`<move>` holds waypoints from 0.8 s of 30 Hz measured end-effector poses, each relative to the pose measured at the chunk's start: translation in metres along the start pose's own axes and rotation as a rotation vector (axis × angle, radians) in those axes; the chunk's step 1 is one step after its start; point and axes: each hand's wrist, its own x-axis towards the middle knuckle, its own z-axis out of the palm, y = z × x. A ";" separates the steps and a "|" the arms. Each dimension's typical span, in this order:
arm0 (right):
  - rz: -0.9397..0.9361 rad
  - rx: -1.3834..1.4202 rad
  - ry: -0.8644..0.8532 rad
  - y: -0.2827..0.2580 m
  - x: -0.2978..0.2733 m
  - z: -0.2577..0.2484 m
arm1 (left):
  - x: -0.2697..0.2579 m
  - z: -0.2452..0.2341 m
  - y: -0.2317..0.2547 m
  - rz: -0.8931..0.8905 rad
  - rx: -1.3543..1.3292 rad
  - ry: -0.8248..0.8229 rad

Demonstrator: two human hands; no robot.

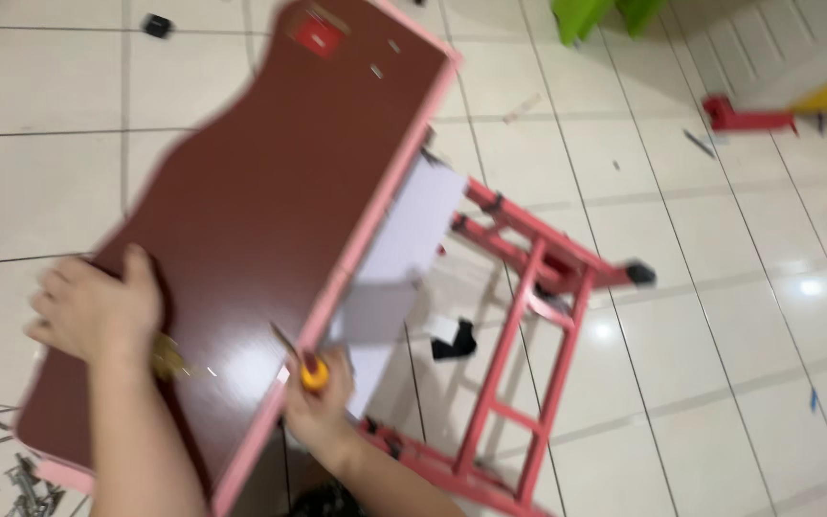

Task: The person assembles a pink children's desk by attaching the tabletop to the frame using a screwdriver. They select screws from a pile on the floor and tighten them into the frame.

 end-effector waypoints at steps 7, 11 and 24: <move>0.358 0.269 -0.456 0.059 0.001 -0.043 | -0.007 -0.008 0.020 -0.094 0.059 -0.033; 0.275 0.170 -0.582 0.054 0.024 -0.058 | -0.009 -0.022 0.034 -0.051 -0.063 0.034; 0.145 0.286 -0.410 0.057 0.025 -0.035 | -0.014 -0.019 0.027 -0.029 -0.157 0.203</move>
